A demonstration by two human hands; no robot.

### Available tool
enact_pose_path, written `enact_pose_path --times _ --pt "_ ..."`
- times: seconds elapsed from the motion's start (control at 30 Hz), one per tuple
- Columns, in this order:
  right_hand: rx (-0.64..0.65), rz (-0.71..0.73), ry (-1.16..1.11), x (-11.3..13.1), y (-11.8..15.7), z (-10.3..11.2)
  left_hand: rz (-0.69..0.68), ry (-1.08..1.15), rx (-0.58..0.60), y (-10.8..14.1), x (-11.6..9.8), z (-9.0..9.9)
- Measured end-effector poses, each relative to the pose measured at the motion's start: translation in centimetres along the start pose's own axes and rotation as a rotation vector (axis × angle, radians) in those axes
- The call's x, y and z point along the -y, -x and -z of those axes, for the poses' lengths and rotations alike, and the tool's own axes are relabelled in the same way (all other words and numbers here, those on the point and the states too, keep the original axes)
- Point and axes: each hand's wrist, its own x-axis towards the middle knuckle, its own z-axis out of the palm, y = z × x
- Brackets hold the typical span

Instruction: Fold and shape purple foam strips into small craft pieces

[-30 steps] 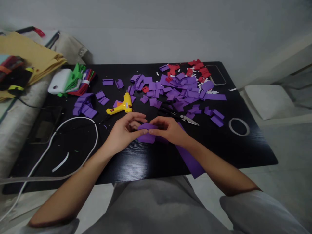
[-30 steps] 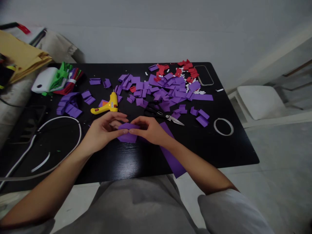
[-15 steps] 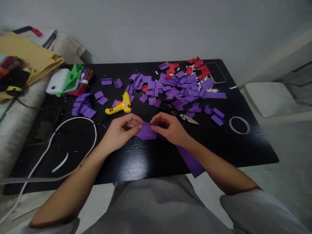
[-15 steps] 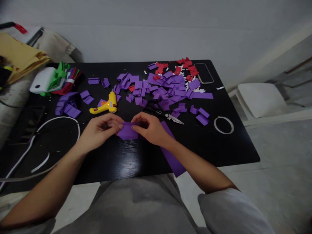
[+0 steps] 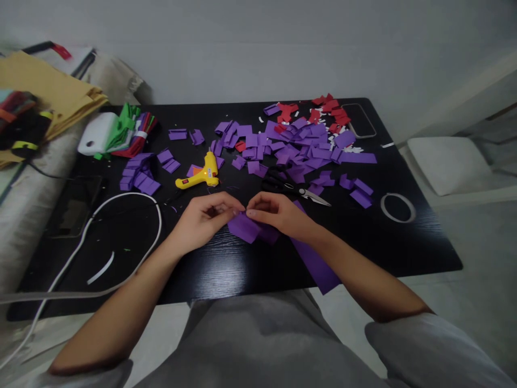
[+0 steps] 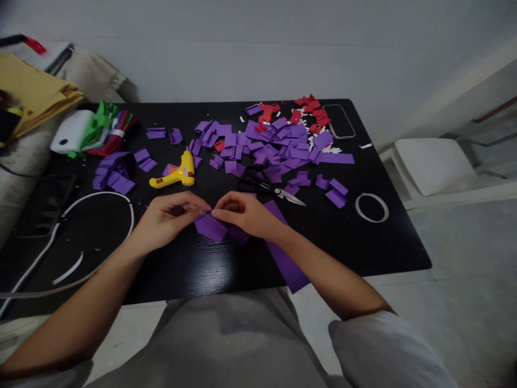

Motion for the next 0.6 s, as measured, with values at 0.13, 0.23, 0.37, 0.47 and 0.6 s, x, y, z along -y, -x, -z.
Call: enact_pose_path --times 0.13,0.23,0.37,0.47,0.6 --pt "0.025 -0.032 0.005 -0.45 -0.14 -0.03 0.012 -0.029 0.02 0.2 -0.16 -0.05" --pt "-0.014 -0.001 0.035 -0.6 -0.13 -0.05 0.013 -0.005 0.014 0.19 -0.52 -0.09" --pt "-0.081 0.062 0.078 -0.76 -0.01 -0.31 0.089 -0.03 -0.015 0.04 -0.49 -0.32" --pt "-0.105 0.084 0.073 -0.93 0.08 -0.57 0.12 -0.063 0.004 -0.01 -0.15 -0.45" --pt "-0.083 0.094 0.053 -0.97 0.18 -0.69 0.118 -0.043 0.001 -0.05 -0.1 -0.47"
